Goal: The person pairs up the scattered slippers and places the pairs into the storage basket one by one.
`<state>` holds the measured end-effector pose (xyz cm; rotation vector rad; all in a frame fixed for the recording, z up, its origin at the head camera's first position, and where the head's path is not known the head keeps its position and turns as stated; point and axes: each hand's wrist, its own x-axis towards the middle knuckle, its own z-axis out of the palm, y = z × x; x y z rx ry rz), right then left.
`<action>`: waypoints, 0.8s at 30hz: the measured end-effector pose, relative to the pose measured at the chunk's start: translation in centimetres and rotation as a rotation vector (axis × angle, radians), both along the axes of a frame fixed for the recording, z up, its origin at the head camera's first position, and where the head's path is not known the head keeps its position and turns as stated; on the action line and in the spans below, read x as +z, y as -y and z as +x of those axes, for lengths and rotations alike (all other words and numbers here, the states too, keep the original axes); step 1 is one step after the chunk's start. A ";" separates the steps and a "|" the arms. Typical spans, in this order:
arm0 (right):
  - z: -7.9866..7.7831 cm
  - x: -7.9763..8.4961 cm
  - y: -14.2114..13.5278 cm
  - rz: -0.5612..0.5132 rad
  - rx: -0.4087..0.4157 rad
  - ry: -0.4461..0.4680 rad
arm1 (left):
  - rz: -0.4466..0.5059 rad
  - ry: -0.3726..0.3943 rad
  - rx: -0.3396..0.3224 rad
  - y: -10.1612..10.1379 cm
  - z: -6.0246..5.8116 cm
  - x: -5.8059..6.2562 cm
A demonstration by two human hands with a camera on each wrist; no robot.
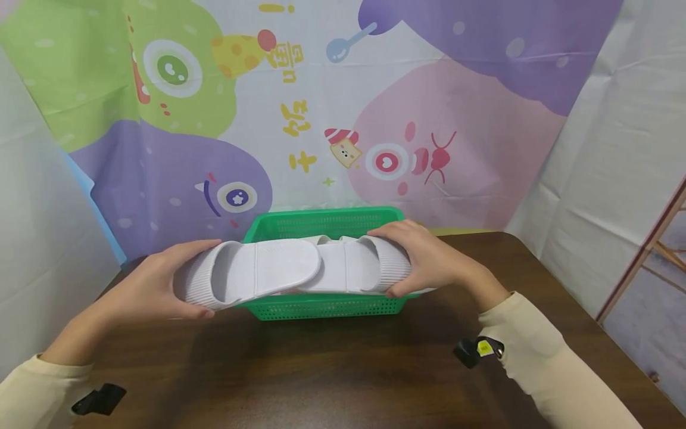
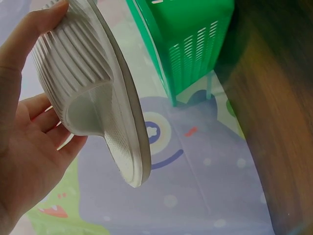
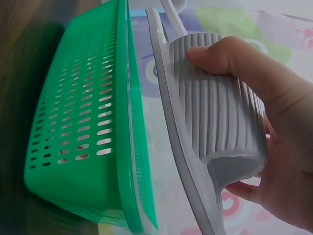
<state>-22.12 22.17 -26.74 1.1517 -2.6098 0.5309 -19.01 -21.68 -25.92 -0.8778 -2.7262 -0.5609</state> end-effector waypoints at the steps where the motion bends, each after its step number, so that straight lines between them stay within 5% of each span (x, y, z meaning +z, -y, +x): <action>1: 0.0 0.0 0.0 0.000 0.000 -0.001 | 0.000 -0.001 0.000 0.0 0.0 0.0; 24: -0.1 -0.1 0.7 -0.011 0.022 0.004 | 0.012 -0.015 -0.017 -0.3 -0.2 0.2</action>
